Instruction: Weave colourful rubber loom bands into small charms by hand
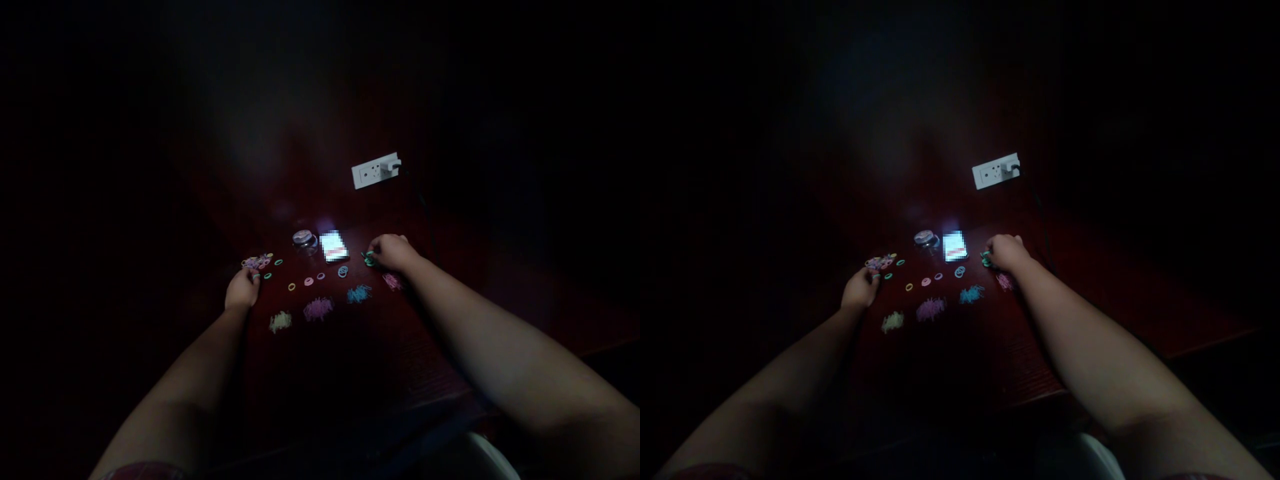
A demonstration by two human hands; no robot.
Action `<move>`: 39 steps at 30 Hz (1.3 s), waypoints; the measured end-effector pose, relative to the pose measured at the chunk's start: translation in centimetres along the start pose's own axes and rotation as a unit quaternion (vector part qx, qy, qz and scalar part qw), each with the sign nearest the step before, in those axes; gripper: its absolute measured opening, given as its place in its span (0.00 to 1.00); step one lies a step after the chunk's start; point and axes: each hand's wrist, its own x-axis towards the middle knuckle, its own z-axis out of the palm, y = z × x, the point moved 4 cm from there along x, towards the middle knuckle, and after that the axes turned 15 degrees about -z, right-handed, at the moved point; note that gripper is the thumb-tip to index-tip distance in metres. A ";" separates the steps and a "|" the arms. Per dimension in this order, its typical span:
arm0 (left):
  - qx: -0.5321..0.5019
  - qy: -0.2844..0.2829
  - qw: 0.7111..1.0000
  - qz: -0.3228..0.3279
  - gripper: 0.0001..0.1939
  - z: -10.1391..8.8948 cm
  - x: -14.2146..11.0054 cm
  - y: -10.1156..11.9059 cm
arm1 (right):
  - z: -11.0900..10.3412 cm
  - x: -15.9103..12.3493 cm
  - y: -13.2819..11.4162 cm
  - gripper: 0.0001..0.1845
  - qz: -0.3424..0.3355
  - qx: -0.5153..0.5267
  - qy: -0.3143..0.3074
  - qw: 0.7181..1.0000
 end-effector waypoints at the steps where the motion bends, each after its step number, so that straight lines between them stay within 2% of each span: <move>1: -0.001 0.000 1.000 0.001 0.12 0.0 0.0 0.0 | 0.2 0.0 0.1 0.08 0.002 0.003 -0.002 1.000; 5: -0.009 0.001 1.000 0.005 0.12 0.0 0.0 0.0 | 0.4 0.0 0.3 0.12 0.009 0.016 0.001 1.000; 9: -0.022 0.003 1.000 0.013 0.11 0.0 0.0 0.0 | -0.4 -0.2 0.7 0.14 0.027 0.017 0.039 0.999; 11: -0.032 0.008 0.999 0.021 0.11 0.0 -0.1 0.1 | -1.0 -0.4 1.1 0.16 0.047 0.012 0.080 0.996; 14: -0.053 0.023 0.998 0.038 0.09 -0.4 -0.6 0.4 | -2.0 -0.9 1.4 0.16 0.067 0.019 0.174 0.982; 16: -0.069 0.034 0.996 0.053 0.08 -0.8 -1.2 0.8 | -2.6 -1.1 0.9 0.15 0.058 0.031 0.224 0.972; 18: -0.087 0.043 0.993 0.072 0.06 -1.4 -2.2 1.5 | -2.9 -1.2 -0.4 0.14 0.019 0.043 0.242 0.969; 20: -0.116 0.045 0.988 0.095 0.06 -1.9 -3.6 2.8 | -2.9 -1.4 -2.6 0.12 -0.049 0.061 0.240 0.967; 22: -0.209 0.036 0.969 0.125 0.08 -2.6 -5.6 4.9 | -2.4 -1.8 -5.6 0.09 -0.132 0.085 0.225 0.962; 25: -0.338 -0.033 0.932 0.129 0.10 -3.2 -9.1 8.7 | -1.0 -2.8 -9.8 0.11 -0.244 0.132 0.166 0.946; 27: -0.411 -0.092 0.899 0.118 0.09 -3.4 -11.4 11.1 | -0.2 -3.3 -11.7 0.15 -0.286 0.180 0.138 0.931; 29: -0.448 -0.140 0.873 0.131 0.09 -3.7 -13.2 12.9 | 0.3 -3.6 -12.5 0.16 -0.296 0.236 0.125 0.917; 31: -0.445 -0.134 0.872 0.154 0.07 -4.0 -14.3 13.6 | 0.4 -3.7 -12.6 0.15 -0.284 0.276 0.128 0.909; 35: -0.430 -0.113 0.876 0.189 0.07 -4.3 -14.7 13.3 | 0.4 -3.7 -12.5 0.09 -0.283 0.299 0.125 0.903; 39: -0.424 -0.135 0.873 0.201 0.06 -3.6 -14.6 13.2 | 0.7 -3.7 -12.6 0.07 -0.271 0.337 0.119 0.894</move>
